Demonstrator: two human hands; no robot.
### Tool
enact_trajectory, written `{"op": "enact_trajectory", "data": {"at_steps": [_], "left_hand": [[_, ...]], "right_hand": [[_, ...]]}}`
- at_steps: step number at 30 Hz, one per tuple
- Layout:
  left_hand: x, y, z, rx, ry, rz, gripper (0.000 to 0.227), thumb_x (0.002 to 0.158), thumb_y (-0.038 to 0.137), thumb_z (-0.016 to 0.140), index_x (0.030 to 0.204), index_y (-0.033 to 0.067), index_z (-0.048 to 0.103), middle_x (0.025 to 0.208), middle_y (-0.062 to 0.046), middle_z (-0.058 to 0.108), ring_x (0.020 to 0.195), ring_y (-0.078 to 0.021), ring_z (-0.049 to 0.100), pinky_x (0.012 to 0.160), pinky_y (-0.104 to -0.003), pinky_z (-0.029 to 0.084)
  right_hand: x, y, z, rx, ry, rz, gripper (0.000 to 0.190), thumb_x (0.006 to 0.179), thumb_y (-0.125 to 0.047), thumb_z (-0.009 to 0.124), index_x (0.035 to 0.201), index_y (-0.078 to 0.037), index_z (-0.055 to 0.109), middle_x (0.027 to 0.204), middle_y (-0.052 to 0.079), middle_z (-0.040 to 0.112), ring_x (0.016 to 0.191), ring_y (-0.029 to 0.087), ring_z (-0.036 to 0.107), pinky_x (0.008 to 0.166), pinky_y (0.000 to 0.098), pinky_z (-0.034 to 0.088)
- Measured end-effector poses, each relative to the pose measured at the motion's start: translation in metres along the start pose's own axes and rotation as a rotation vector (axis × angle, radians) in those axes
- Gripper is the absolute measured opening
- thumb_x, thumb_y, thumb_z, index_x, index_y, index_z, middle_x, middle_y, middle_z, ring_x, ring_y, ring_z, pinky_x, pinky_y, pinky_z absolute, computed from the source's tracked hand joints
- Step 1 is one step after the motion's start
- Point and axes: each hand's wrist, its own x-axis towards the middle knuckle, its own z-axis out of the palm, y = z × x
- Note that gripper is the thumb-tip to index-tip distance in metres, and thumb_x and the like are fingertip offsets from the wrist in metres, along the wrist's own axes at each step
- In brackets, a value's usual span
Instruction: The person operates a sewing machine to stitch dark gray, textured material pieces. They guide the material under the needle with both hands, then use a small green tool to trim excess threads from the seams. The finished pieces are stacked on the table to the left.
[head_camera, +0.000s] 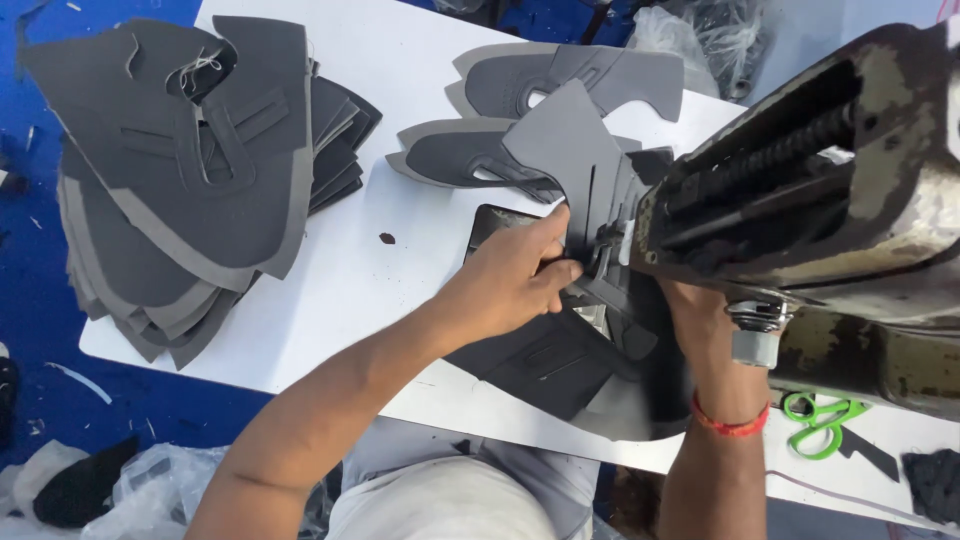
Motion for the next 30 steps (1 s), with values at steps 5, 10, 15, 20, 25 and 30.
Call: {"op": "enact_trajectory", "data": {"at_steps": [5,10,15,20,25,30], "left_hand": [[0.010,-0.003,0.002,-0.009,0.037,-0.041,0.043,0.098,0.011,0.061,0.132,-0.0097,0.044,0.068,-0.012,0.066,0.058,-0.0194,0.072,0.054,-0.034,0.053],[0.012,0.000,0.003,0.045,0.078,-0.052,0.028,0.101,0.013,0.060,0.117,-0.0082,0.049,0.074,-0.009,0.073,0.058,-0.0179,0.073,0.056,-0.033,0.054],[0.012,0.009,0.002,0.079,0.102,0.001,0.032,0.097,0.012,0.059,0.123,-0.0026,0.045,0.071,-0.012,0.072,0.052,-0.0207,0.070,0.052,-0.035,0.052],[0.012,-0.002,0.006,0.071,0.104,-0.025,0.022,0.101,0.012,0.059,0.107,-0.0051,0.047,0.073,-0.010,0.074,0.057,-0.0193,0.073,0.053,-0.035,0.054],[0.029,0.025,-0.013,0.738,0.423,0.229,0.022,0.109,0.020,0.059,0.125,0.0048,0.055,0.085,-0.013,0.071,0.080,-0.0273,0.070,0.075,-0.041,0.054],[0.106,-0.020,-0.052,0.944,0.108,0.238,0.058,0.093,0.057,0.070,0.113,0.0020,0.064,0.084,-0.014,0.073,0.087,-0.0297,0.071,0.089,-0.052,0.048]], "right_hand": [[0.002,0.021,0.021,-0.034,0.004,-0.035,0.032,0.100,-0.029,0.074,0.129,-0.014,0.074,0.131,0.013,0.069,0.120,0.039,0.063,0.102,0.0526,0.049],[0.007,0.033,0.033,0.037,-0.010,0.013,0.042,0.096,-0.033,0.075,0.129,-0.008,0.071,0.130,0.018,0.068,0.119,0.043,0.062,0.102,0.0558,0.048],[0.002,0.038,0.037,-0.128,0.090,-0.129,0.044,0.098,-0.034,0.076,0.133,-0.007,0.071,0.129,0.021,0.068,0.120,0.044,0.062,0.104,0.0563,0.049],[0.001,0.045,0.047,0.081,0.084,-0.084,0.039,0.101,-0.028,0.074,0.133,-0.007,0.070,0.129,0.021,0.069,0.120,0.045,0.063,0.103,0.0561,0.050],[0.011,0.041,0.055,0.076,0.175,-0.089,0.040,0.105,-0.025,0.073,0.138,-0.004,0.067,0.135,0.022,0.067,0.125,0.045,0.061,0.106,0.0559,0.049],[0.035,0.030,0.034,0.641,-0.134,0.272,0.031,0.105,-0.031,0.064,0.126,-0.009,0.066,0.125,0.012,0.070,0.117,0.028,0.065,0.106,0.0442,0.051]]}}
